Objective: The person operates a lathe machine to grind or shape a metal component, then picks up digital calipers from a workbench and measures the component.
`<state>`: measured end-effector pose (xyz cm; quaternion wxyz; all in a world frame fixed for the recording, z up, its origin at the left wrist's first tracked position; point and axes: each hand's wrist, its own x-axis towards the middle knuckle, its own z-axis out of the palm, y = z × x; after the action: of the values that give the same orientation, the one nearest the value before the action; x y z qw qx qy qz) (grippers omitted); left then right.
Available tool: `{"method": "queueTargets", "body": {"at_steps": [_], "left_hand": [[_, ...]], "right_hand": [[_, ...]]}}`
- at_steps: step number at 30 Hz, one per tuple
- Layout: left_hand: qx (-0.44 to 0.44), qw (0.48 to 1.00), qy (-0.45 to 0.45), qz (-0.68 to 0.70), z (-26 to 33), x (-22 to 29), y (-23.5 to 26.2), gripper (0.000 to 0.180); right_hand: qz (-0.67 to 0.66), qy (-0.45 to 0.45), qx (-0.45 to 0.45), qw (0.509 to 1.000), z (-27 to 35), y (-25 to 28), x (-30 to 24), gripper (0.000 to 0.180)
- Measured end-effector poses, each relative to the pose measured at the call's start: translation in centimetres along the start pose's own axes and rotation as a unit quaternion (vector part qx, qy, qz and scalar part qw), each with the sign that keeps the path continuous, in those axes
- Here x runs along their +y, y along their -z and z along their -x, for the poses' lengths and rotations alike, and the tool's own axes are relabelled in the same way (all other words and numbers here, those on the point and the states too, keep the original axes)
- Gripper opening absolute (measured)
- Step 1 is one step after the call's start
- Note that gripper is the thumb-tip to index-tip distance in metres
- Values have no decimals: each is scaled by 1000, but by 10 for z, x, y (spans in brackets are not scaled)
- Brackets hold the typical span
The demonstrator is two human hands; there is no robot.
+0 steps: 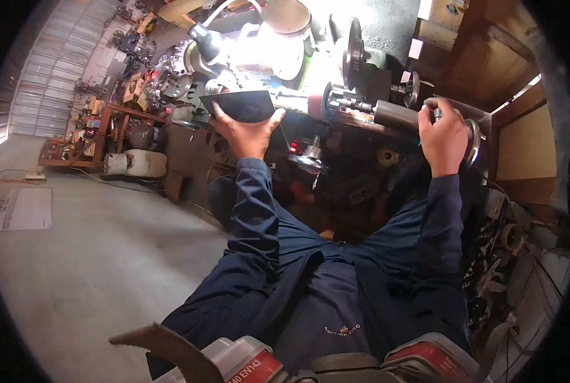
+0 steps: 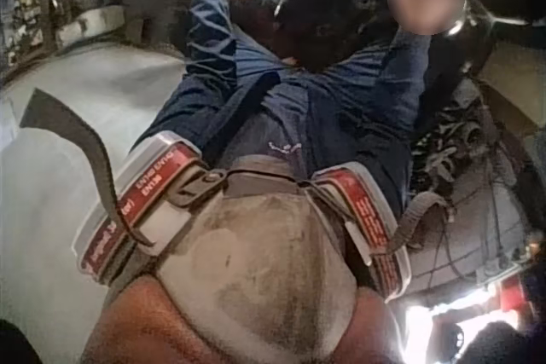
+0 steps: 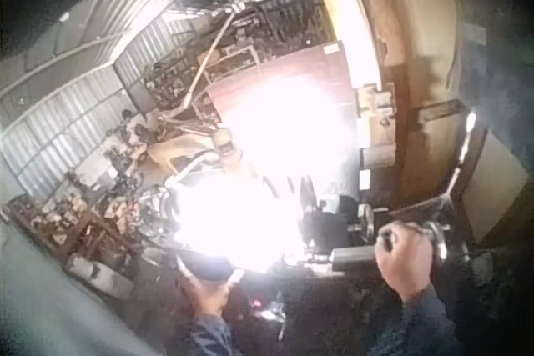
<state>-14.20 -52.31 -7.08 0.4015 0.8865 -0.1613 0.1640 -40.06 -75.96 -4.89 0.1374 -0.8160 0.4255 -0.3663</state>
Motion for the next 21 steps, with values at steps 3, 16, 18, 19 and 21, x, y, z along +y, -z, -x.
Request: {"method": "queueTargets", "body": {"at_steps": [3,16,18,19,21], "left_hand": [[7,998,-24,-52,-2,8,-1,143],[20,989,-77,-123,6,22,-12,142],[30,983,-83,-161,9,30,-13,140],[41,975,-88,-199,10,32,-13,139],[35,982,-94,-159,7,27,-15,140]], "right_hand": [[-11,-4,6,1000,1,0,4,14],[-25,20,19,999,1,3,8,17],[-23,21,21,999,1,4,7,17],[-27,26,23,999,1,4,7,17],[-31,29,25,999,1,4,6,17]]}}
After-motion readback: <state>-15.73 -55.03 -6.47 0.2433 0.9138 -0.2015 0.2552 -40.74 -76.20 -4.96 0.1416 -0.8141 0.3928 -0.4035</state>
